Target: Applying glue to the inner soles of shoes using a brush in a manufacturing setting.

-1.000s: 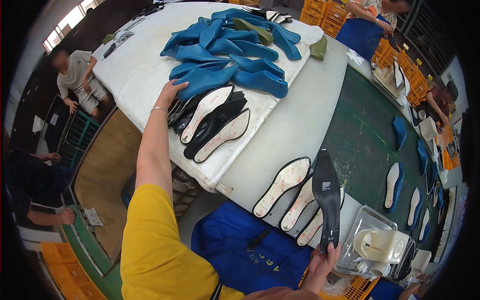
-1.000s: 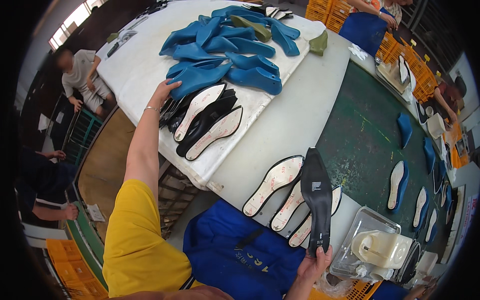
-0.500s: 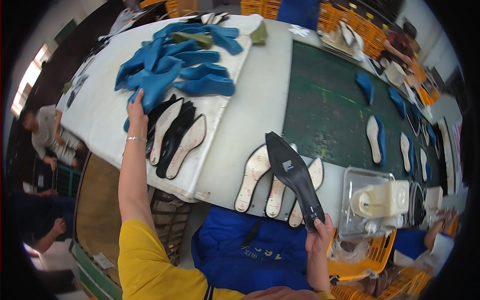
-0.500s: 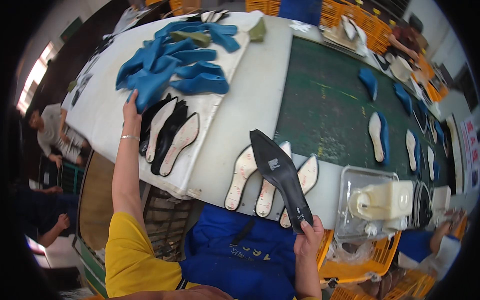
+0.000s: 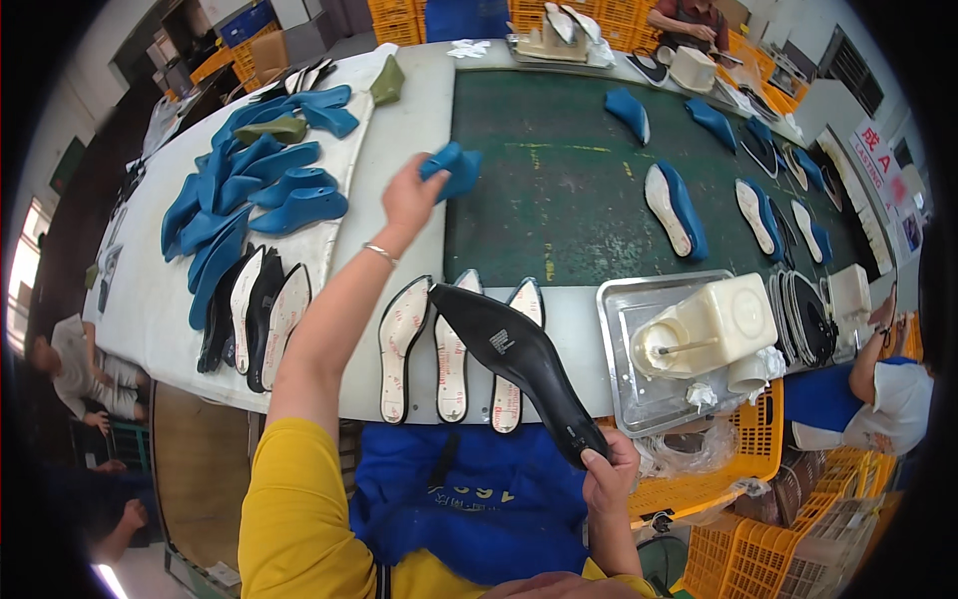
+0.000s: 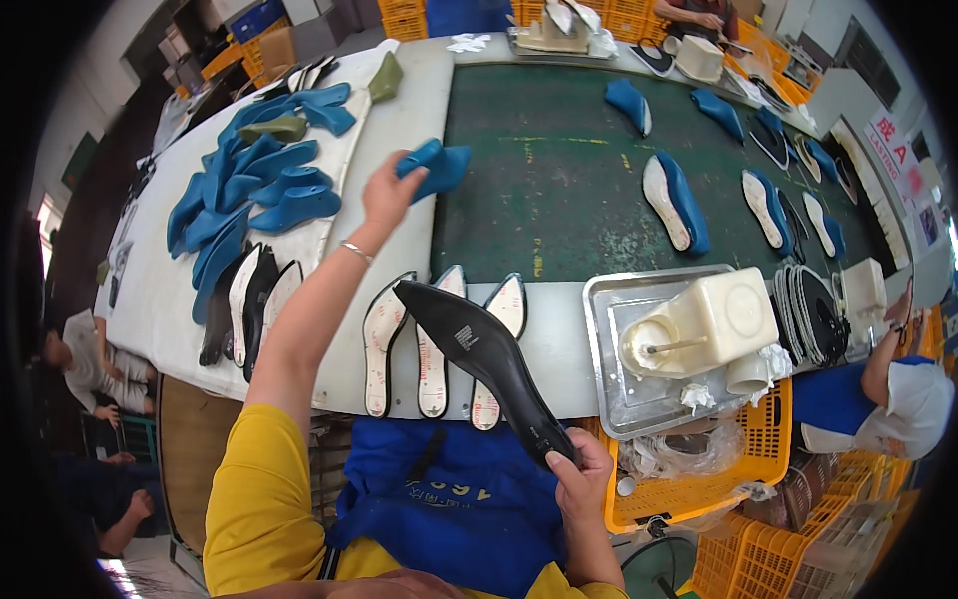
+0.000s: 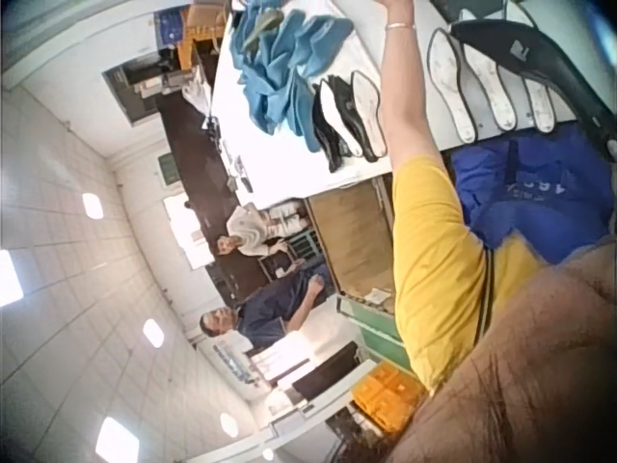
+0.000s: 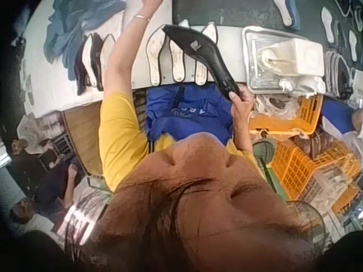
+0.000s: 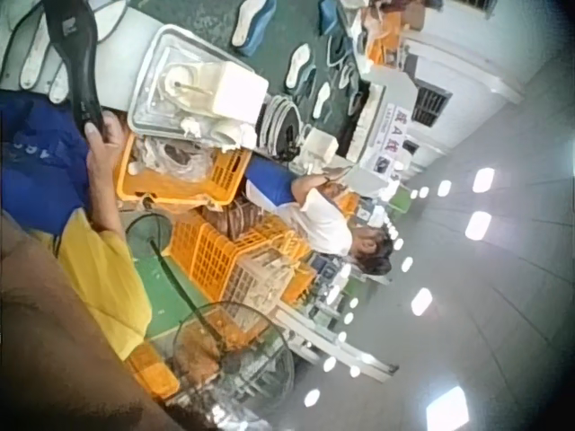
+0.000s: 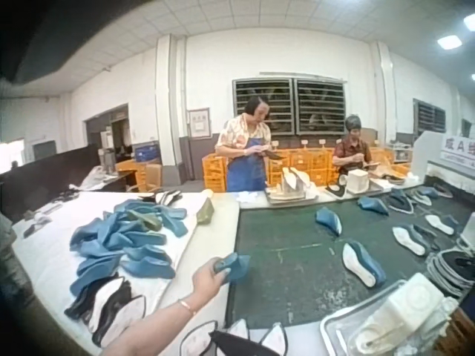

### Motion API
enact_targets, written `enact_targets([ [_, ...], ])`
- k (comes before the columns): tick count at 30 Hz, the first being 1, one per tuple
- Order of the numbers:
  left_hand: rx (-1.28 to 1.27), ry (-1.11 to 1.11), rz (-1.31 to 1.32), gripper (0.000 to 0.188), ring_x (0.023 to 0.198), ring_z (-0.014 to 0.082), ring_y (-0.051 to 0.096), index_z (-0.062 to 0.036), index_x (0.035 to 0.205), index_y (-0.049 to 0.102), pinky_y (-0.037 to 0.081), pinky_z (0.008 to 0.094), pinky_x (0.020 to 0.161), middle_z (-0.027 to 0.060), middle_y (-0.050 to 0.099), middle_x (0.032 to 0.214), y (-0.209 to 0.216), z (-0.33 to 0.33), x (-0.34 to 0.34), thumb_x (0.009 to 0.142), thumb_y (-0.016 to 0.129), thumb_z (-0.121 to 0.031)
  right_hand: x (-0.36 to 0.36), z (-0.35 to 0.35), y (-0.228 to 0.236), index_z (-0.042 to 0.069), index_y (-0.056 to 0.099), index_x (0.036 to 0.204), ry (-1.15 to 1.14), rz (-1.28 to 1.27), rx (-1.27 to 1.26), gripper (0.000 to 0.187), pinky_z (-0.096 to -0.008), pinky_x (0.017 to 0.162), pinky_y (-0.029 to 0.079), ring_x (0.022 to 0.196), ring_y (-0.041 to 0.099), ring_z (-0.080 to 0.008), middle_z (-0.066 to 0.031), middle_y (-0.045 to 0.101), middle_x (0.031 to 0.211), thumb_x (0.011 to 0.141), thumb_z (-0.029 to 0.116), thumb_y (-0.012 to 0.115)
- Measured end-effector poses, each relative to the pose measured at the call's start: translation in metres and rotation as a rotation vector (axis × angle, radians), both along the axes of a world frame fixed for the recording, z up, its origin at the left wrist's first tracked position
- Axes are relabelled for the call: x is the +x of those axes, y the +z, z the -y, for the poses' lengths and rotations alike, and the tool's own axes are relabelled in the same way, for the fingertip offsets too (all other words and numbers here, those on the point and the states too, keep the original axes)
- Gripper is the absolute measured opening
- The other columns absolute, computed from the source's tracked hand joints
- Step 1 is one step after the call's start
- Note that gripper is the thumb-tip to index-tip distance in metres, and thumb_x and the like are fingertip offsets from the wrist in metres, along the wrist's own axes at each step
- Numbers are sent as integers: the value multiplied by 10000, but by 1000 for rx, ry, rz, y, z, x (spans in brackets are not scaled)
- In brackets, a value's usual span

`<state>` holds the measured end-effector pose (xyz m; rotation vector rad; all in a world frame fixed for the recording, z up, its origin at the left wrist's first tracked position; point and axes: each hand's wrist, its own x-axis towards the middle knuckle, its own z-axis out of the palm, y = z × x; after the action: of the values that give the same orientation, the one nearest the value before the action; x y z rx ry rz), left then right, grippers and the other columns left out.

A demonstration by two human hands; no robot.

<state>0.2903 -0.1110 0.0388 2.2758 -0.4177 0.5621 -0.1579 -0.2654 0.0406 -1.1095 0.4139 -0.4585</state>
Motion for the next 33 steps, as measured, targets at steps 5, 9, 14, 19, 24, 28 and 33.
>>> enact_targets([
  [5,779,-320,250,501,1318,346,429,-110,1264,526,476,502,872,123,511,1377,-51,94,-35,799,699,-180,-12,22,-4,1,603,841,-36,-15,-29,126,-217,653,364,707,479,-80,-10,539,778,733,-3,668],
  [9,1014,-485,-160,637,1432,407,225,-127,1359,495,445,561,982,169,315,1521,-78,124,-54,778,750,-181,-17,38,-13,-4,594,837,-50,-14,-50,126,-213,627,341,679,452,-74,-5,522,756,734,-24,664],
  [14,896,-621,-196,663,1448,438,125,-131,1387,485,381,476,1100,193,251,1548,-100,122,-29,779,749,-142,-12,46,-18,-9,609,871,-174,-8,8,147,-207,665,374,711,492,-77,-12,554,784,740,-21,672],
  [19,632,-765,-178,637,1451,406,170,-130,1410,464,292,454,1144,211,285,1537,-96,96,-19,824,711,-153,18,54,-14,11,619,876,-239,-58,-202,92,-192,647,359,711,473,-53,23,551,796,802,13,674],
  [24,151,-589,-362,537,1399,298,341,-126,1405,474,341,390,1097,147,377,1509,-52,51,-36,906,648,-221,79,75,2,-30,637,911,-353,17,-867,123,-298,724,438,778,548,-217,-93,591,858,789,-23,655],
  [28,-130,-497,-288,414,1233,225,529,-132,1340,553,453,326,943,119,505,1411,-21,-35,-65,936,606,-206,164,80,23,-19,671,1011,-251,268,-1158,303,-358,868,489,975,637,-321,-156,667,1083,722,-97,625],
  [33,-289,-183,-288,342,1220,247,539,-41,1278,586,437,338,978,119,589,1298,-35,-134,-123,948,558,-129,277,60,16,6,673,1028,-125,469,-1632,358,-377,836,517,967,641,-315,-138,672,1055,682,-69,615],
])
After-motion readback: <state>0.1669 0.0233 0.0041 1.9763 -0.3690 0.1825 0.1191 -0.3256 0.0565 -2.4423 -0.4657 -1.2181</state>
